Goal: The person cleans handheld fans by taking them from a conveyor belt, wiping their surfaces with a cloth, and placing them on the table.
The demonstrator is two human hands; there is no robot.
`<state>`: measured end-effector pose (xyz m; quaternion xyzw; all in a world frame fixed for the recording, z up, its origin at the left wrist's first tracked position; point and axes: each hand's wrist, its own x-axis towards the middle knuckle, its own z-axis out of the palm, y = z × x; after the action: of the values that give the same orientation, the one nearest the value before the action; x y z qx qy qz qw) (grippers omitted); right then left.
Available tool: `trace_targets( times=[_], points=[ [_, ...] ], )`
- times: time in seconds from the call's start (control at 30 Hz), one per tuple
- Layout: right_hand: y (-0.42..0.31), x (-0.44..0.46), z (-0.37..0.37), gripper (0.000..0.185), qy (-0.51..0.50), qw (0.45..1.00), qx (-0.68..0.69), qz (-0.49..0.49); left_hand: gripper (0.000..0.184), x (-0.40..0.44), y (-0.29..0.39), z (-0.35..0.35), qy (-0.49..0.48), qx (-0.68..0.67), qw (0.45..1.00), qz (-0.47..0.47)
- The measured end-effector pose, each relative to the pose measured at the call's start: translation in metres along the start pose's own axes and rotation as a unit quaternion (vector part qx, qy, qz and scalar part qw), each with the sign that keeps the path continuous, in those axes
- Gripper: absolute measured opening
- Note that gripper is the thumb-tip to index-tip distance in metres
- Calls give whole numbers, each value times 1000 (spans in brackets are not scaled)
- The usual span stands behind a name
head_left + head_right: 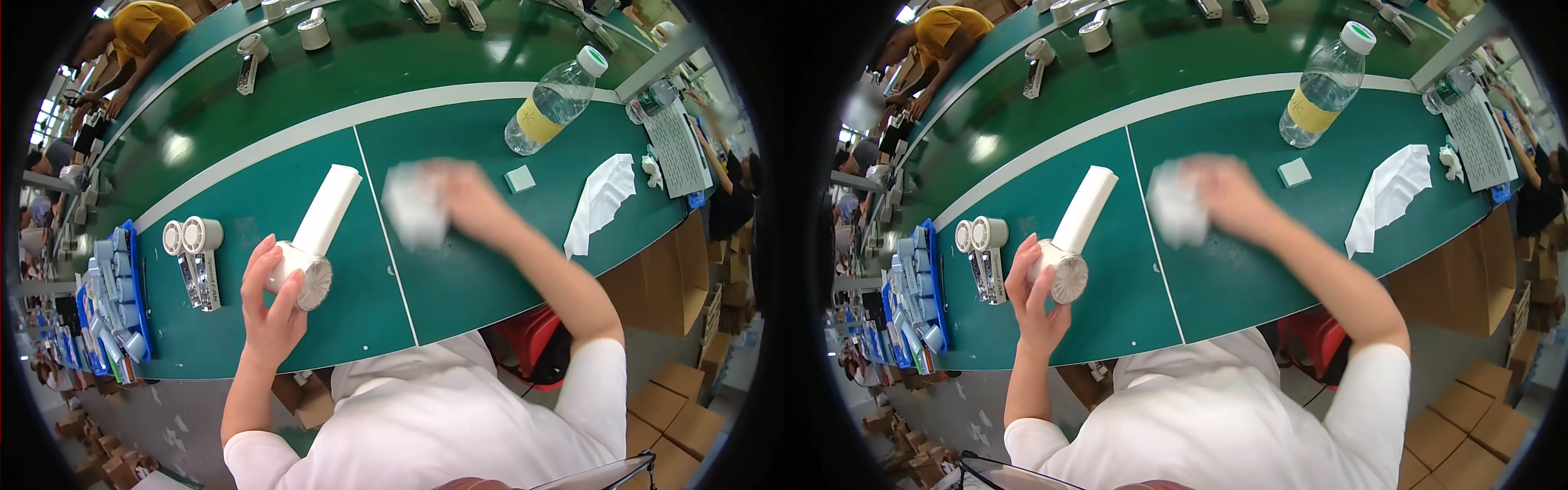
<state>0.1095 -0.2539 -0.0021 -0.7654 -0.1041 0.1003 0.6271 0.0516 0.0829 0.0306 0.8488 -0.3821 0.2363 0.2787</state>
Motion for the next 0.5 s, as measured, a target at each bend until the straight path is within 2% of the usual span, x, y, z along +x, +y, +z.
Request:
trace_targets(
  times=[0.03, 0.07, 0.1, 0.13, 0.27, 0.33, 0.47, 0.5],
  points=[
    [8, 36, -17, 27, 221, 956, -162, -105, 63, -2, 1, -1, 1, 2, 1000, 0],
    [21, 68, -41, 30, 371, 865, -298, -160, 55, -2, 3, -2, -5, 27, 999, 17],
    [12, 82, -53, 32, 379, 891, -226, -104, 47, -2, 3, -3, -8, 53, 998, 33],
    [1, 91, -58, 34, 379, 912, -151, -47, 45, -6, 5, -3, -24, 60, 998, -4],
    [-14, 68, -31, 40, 283, 951, -97, -72, 64, -17, 3, -7, -61, 102, 992, 45],
    [-13, 50, -19, 41, 247, 942, -175, -141, 65, -13, -2, -5, -41, 178, 976, 120],
    [-58, -1, 30, 49, 225, 910, -233, -259, 65, -3, -3, 6, -30, 167, 976, 136],
    [-70, -16, 48, 47, 161, 908, -244, -302, 64, 1, -3, 10, -21, 160, 976, 145]
  ],
)
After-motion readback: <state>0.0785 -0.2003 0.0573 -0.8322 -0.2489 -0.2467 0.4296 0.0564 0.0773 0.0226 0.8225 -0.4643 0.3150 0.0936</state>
